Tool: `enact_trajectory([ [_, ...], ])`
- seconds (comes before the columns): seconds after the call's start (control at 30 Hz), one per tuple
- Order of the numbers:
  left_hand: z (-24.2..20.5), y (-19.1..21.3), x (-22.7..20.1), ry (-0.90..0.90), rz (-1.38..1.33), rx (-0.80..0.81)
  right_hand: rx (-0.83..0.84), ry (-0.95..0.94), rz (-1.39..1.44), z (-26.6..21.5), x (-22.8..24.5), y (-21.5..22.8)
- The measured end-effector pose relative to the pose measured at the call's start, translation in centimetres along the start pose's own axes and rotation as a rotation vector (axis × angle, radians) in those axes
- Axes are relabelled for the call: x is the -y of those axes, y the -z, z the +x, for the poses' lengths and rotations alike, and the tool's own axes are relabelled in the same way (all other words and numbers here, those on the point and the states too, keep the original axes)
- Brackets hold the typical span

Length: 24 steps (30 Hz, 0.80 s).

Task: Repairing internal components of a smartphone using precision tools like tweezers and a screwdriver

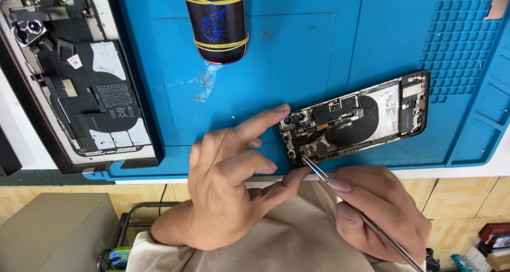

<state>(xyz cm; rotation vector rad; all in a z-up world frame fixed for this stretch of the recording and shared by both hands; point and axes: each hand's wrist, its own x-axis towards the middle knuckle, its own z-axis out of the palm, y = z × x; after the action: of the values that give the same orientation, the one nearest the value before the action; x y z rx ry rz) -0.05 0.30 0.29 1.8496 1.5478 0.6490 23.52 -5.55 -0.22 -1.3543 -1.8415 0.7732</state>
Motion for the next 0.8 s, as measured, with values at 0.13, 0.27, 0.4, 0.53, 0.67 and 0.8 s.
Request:
enact_trajectory([
  [0.13, 0.1, 0.2, 0.3, -0.016, -0.011, 0.008, 0.031, -0.089, 0.018, -0.5, 0.1, 0.6],
  [0.27, 0.1, 0.5, 0.3, -0.004, -0.046, 0.064, 0.085, 0.077, 0.015, 0.9, 0.4, 0.3],
  [0.4, 0.2, 1.0, 0.3, -0.013, -0.068, 0.093, 0.047, 0.106, -0.077, 1.1, 1.1, -0.4],
  [0.53, 0.3, 1.5, 0.2, -0.01, -0.064, 0.131, 0.148, 0.192, -0.1, 1.4, 0.1, 0.7],
  [0.67, 0.4, 1.8, 0.2, -0.006, -0.086, 0.166, 0.191, 0.273, -0.143, 1.4, -0.2, 0.9],
  [0.8, 0.5, 1.7, 0.1, 0.0, -0.105, 0.152, 0.176, 0.268, -0.16, 1.2, -0.2, 0.8],
])
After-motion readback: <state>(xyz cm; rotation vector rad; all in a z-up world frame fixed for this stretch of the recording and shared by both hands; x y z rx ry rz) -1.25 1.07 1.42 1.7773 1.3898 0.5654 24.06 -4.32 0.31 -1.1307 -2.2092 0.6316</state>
